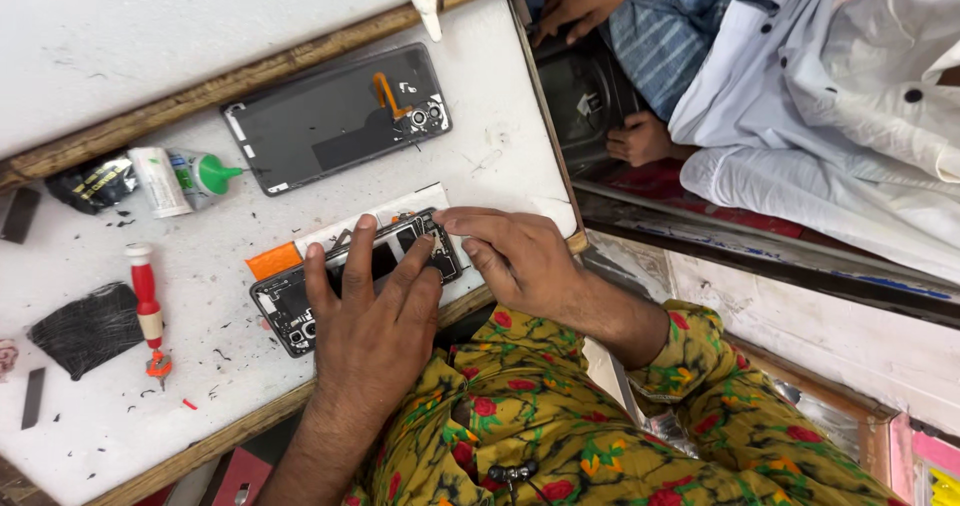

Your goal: The person reassembles a disassembled smartphone on a workbench. They place the back cover onto the chassis, apply adhesive along the edges, and use a screwdriver to secure the cover. The phone remains open during the clip.

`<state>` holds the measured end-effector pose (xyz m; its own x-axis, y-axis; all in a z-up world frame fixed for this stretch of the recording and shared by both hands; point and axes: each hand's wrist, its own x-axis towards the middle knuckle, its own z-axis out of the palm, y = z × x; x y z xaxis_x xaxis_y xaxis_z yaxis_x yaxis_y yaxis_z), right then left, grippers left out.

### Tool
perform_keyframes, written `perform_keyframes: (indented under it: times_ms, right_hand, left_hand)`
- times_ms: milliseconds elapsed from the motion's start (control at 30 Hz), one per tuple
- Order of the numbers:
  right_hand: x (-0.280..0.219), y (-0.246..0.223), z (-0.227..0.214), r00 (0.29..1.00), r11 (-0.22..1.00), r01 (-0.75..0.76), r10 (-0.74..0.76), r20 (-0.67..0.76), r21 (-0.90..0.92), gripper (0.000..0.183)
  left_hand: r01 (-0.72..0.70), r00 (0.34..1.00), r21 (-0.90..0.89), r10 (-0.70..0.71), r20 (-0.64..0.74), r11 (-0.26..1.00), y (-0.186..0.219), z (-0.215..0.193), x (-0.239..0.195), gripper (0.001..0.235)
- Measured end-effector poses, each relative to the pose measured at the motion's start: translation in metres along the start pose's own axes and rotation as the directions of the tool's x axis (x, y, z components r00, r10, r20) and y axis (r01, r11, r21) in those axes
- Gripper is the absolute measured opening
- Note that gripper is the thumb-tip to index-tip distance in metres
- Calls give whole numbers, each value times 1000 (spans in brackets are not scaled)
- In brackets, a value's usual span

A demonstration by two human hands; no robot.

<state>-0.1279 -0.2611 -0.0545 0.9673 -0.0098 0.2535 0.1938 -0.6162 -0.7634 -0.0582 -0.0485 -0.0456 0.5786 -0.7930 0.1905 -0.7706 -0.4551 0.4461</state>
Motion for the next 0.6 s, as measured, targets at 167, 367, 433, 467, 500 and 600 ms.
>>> perform_keyframes:
  times_ms: [167, 367, 433, 467, 500, 600]
  right_hand:
    - [4, 0, 0, 996, 997, -13, 19, 83, -73, 37]
    - [-8, 11, 4, 999, 999, 42, -41, -35, 14, 14]
    - [-16, 12, 3, 999, 1000, 4, -4, -47, -5, 10]
    - [-21, 9, 4, 997, 999, -43, 42, -62, -11, 13]
    - [-26, 7, 5, 993, 996, -92, 91, -74, -17, 17]
    - [-37, 1, -2, 988, 989, -140, 136, -72, -43, 23]
  left_hand:
    - [-45, 998, -39, 43, -43, 998, -7, -5, 2, 22]
    - [80, 971, -216, -125, -204, 973, -16, -38, -29, 17]
    - [102, 953, -316, -184, -240, 943, -17, -44, -38, 22]
    - [85, 962, -337, -166, -217, 938, -17, -44, -41, 23]
    - [71, 970, -361, -149, -193, 930, -14, -42, -44, 24]
    - [77, 985, -393, -131, -113, 916, 0, -33, -47, 26]
